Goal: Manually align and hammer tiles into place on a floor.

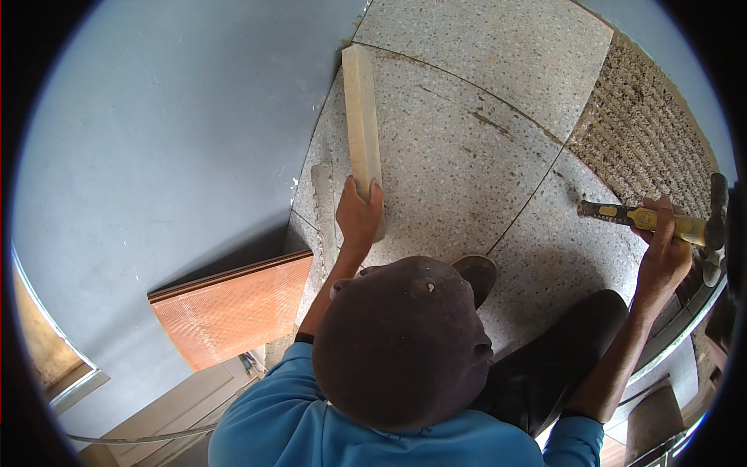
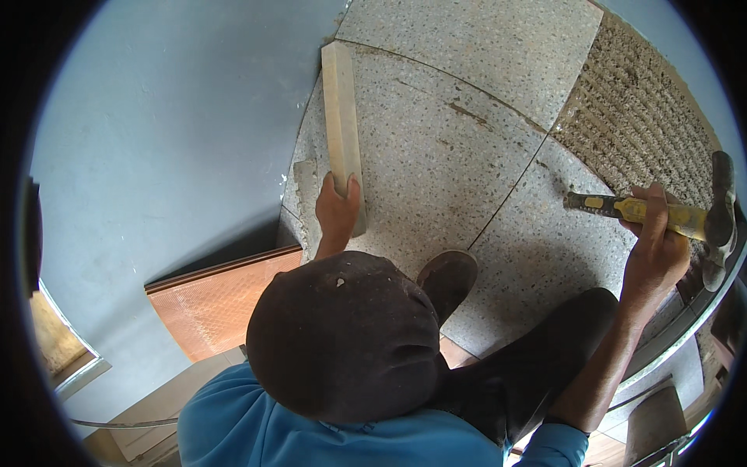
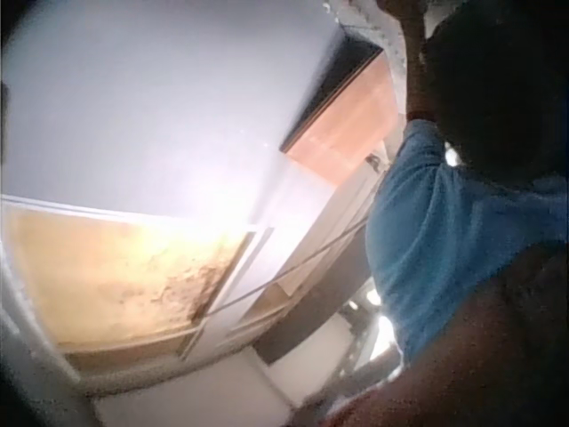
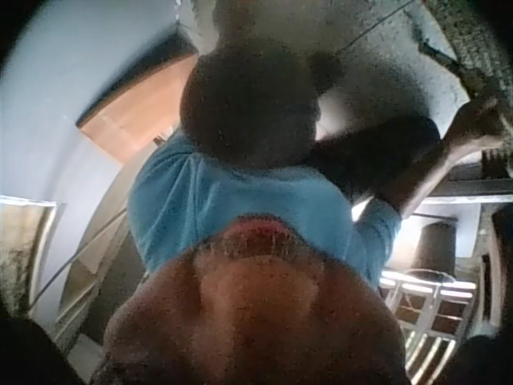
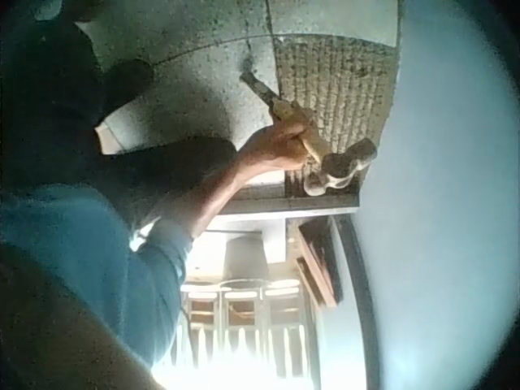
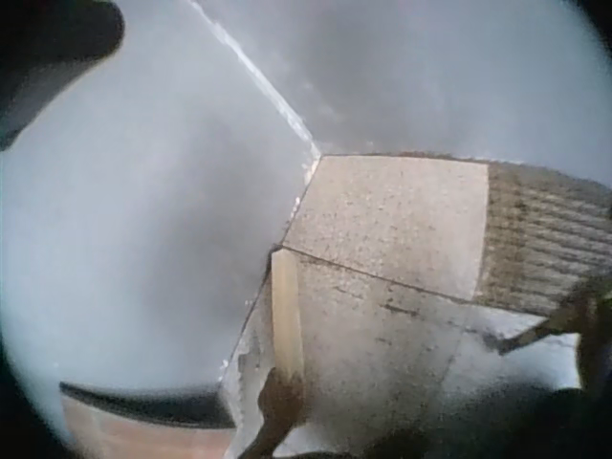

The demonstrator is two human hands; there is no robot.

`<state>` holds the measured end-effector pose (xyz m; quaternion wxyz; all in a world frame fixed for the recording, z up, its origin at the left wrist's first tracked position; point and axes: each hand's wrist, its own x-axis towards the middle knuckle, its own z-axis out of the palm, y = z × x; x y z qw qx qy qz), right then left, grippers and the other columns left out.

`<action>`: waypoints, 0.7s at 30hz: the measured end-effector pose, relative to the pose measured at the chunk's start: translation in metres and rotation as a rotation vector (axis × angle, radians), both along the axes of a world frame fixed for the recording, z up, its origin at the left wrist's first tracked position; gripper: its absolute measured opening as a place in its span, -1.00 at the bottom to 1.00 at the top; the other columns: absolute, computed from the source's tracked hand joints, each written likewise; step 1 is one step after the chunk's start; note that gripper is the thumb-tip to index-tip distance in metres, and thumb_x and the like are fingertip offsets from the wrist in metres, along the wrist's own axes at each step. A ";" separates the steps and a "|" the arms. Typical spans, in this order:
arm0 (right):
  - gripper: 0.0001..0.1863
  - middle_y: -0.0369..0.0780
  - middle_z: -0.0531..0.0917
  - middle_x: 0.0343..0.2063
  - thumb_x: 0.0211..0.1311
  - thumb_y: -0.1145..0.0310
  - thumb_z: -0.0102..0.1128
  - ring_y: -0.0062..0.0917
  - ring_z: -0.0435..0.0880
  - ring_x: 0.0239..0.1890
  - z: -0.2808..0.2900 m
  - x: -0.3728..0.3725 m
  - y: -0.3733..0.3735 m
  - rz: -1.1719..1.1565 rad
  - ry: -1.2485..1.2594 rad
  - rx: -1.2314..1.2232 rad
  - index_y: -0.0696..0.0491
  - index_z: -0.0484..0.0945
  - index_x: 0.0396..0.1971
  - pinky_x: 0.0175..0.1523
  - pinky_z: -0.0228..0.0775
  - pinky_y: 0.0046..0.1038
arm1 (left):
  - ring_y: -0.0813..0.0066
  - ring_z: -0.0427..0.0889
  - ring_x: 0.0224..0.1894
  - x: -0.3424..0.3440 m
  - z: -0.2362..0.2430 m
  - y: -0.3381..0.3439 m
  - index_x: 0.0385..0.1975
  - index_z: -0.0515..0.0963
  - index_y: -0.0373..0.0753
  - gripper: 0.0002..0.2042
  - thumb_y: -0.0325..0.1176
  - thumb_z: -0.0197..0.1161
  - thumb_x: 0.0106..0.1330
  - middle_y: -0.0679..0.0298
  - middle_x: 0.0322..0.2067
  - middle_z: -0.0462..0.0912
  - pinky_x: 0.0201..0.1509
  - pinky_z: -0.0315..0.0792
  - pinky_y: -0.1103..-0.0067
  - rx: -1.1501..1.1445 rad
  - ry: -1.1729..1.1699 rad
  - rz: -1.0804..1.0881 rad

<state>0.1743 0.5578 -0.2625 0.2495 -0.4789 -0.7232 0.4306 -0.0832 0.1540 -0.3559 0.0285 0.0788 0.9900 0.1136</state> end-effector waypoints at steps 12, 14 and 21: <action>-0.64 -0.10 0.76 -0.21 0.56 0.21 0.11 -0.47 0.80 -0.18 -0.001 0.004 0.003 0.009 0.031 0.031 0.22 0.69 -0.07 -0.16 0.78 -0.44 | -0.19 0.75 -0.21 -0.041 -0.003 0.025 0.04 0.53 -0.46 -0.46 -0.06 0.31 0.30 -0.21 -0.26 0.72 -0.07 0.60 0.16 0.009 0.088 -0.020; -0.64 -0.10 0.76 -0.21 0.55 0.21 0.12 -0.47 0.80 -0.19 -0.002 0.003 0.003 -0.032 0.001 -0.018 0.23 0.69 -0.07 -0.16 0.78 -0.45 | -0.19 0.75 -0.21 -0.045 -0.003 0.024 0.04 0.54 -0.46 -0.46 -0.06 0.31 0.30 -0.22 -0.25 0.72 -0.06 0.60 0.16 0.021 0.094 -0.032; -0.64 -0.12 0.77 -0.22 0.54 0.21 0.12 -0.48 0.80 -0.19 -0.004 0.003 0.003 -0.038 -0.014 -0.003 0.23 0.69 -0.07 -0.15 0.77 -0.44 | -0.18 0.75 -0.21 -0.052 -0.002 0.024 -0.03 0.56 -0.45 -0.51 -0.08 0.33 0.30 -0.22 -0.29 0.73 -0.08 0.60 0.18 0.083 0.043 -0.041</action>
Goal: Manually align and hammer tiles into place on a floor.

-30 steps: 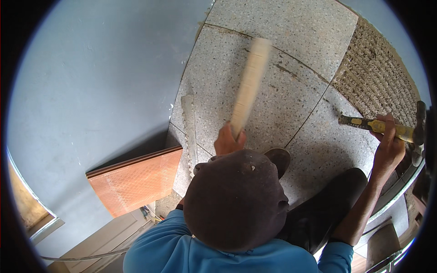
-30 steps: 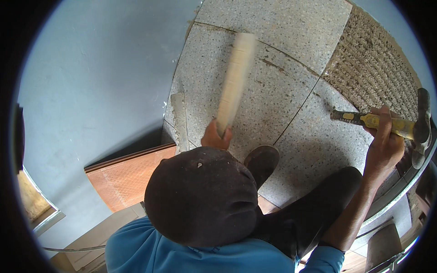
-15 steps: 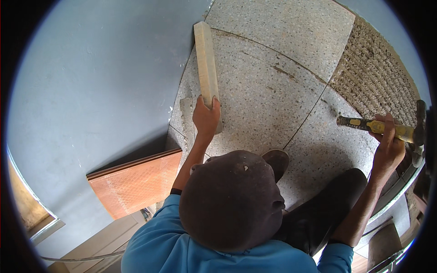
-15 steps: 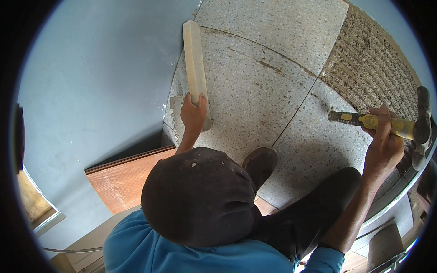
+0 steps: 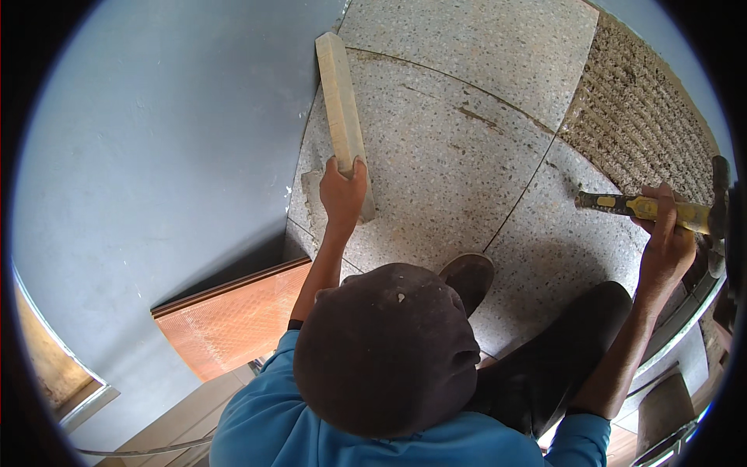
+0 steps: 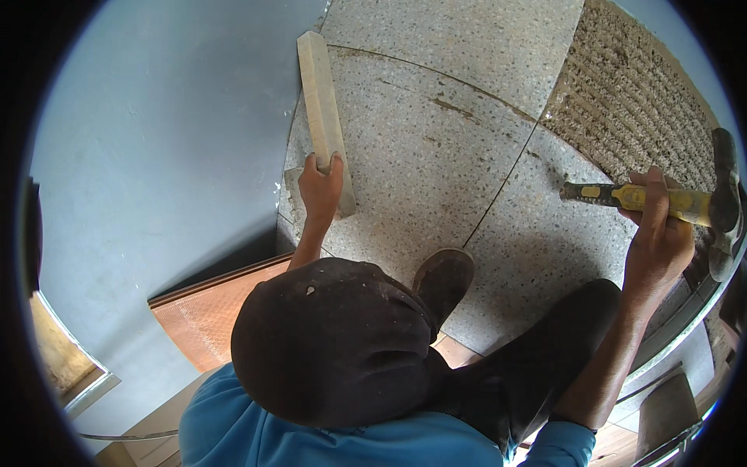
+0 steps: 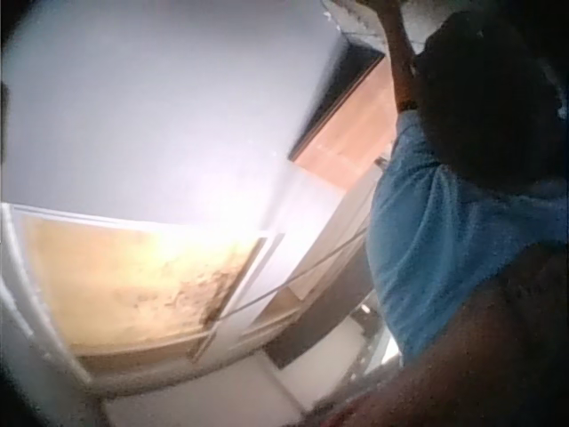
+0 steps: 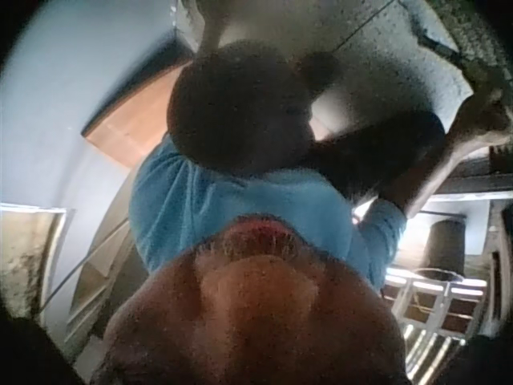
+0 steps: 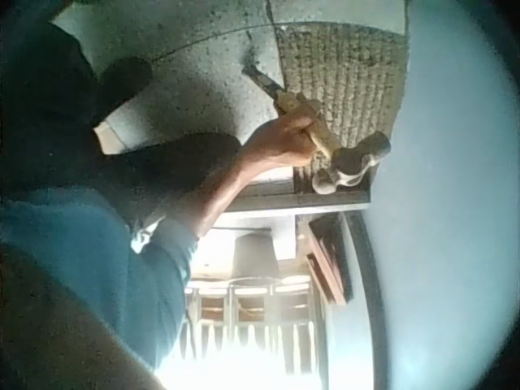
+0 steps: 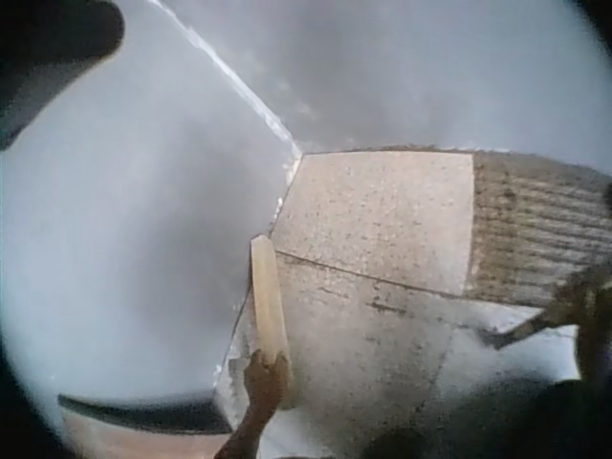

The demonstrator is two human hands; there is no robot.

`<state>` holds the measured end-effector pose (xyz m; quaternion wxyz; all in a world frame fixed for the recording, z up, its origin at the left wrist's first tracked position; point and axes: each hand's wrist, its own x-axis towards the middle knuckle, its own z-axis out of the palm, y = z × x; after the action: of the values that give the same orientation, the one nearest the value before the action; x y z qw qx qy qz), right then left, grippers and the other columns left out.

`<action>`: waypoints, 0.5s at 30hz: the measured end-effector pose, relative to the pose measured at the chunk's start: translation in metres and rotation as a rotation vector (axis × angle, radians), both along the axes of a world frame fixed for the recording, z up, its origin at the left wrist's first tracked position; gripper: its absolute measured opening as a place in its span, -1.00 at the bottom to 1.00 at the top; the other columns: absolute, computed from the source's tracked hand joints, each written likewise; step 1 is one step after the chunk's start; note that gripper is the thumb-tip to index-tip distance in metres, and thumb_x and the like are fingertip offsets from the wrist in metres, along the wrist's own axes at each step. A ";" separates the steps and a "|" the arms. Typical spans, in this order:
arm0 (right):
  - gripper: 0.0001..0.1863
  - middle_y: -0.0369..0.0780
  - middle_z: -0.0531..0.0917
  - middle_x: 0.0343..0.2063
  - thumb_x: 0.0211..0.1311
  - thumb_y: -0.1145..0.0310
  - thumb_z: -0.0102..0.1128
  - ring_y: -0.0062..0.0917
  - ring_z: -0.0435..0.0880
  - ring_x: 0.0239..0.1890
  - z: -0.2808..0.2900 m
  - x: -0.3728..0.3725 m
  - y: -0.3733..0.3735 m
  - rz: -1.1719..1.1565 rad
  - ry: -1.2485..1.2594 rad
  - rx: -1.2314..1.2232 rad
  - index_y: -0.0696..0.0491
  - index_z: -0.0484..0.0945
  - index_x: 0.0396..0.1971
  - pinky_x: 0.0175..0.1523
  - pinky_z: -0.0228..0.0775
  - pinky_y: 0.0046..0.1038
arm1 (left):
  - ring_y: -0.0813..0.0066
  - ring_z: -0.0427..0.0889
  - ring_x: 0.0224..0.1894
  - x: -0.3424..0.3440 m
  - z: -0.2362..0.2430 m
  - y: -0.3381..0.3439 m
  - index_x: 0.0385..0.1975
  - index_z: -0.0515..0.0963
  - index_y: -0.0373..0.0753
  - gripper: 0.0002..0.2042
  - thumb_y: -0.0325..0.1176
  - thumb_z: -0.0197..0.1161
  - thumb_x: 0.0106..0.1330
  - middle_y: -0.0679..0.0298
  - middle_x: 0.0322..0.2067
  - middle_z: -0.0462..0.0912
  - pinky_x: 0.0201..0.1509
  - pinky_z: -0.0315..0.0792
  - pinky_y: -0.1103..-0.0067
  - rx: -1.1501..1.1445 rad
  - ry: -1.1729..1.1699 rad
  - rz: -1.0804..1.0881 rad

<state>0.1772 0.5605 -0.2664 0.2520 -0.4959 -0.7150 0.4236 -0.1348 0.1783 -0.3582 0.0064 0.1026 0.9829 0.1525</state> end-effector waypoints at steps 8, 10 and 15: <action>-0.67 -0.15 0.77 -0.20 0.54 0.25 0.13 -0.51 0.78 -0.18 -0.009 0.009 0.002 0.012 0.013 -0.033 0.21 0.68 -0.03 -0.10 0.75 -0.45 | -0.19 0.74 -0.15 -0.006 0.009 0.007 0.05 0.53 -0.45 -0.47 -0.08 0.34 0.30 -0.24 -0.22 0.71 -0.04 0.59 0.20 -0.084 -0.127 0.012; -0.68 -0.15 0.75 -0.17 0.57 0.26 0.08 -0.49 0.77 -0.14 -0.012 0.015 0.005 0.037 0.022 -0.015 0.17 0.69 0.00 -0.10 0.75 -0.43 | -0.20 0.70 0.00 -0.007 0.010 0.011 0.29 0.34 -0.42 -0.32 -0.11 0.37 0.29 -0.28 -0.03 0.65 0.09 0.55 0.20 -0.045 -0.050 -0.064; -0.66 -0.08 0.73 -0.08 0.63 0.37 -0.12 -0.35 0.77 -0.07 -0.005 0.037 0.015 0.145 -0.028 0.084 0.18 0.64 0.08 0.02 0.74 -0.36 | -0.11 0.59 0.17 -0.020 0.008 0.027 0.44 0.10 -0.40 -0.17 -0.21 0.42 0.29 -0.25 0.16 0.52 0.24 0.46 0.25 0.088 -0.130 -0.167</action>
<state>0.2142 0.5751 -0.2712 0.2311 -0.4377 -0.7695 0.4035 -0.1552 0.2049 -0.3499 0.0780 0.1740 0.9609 0.2006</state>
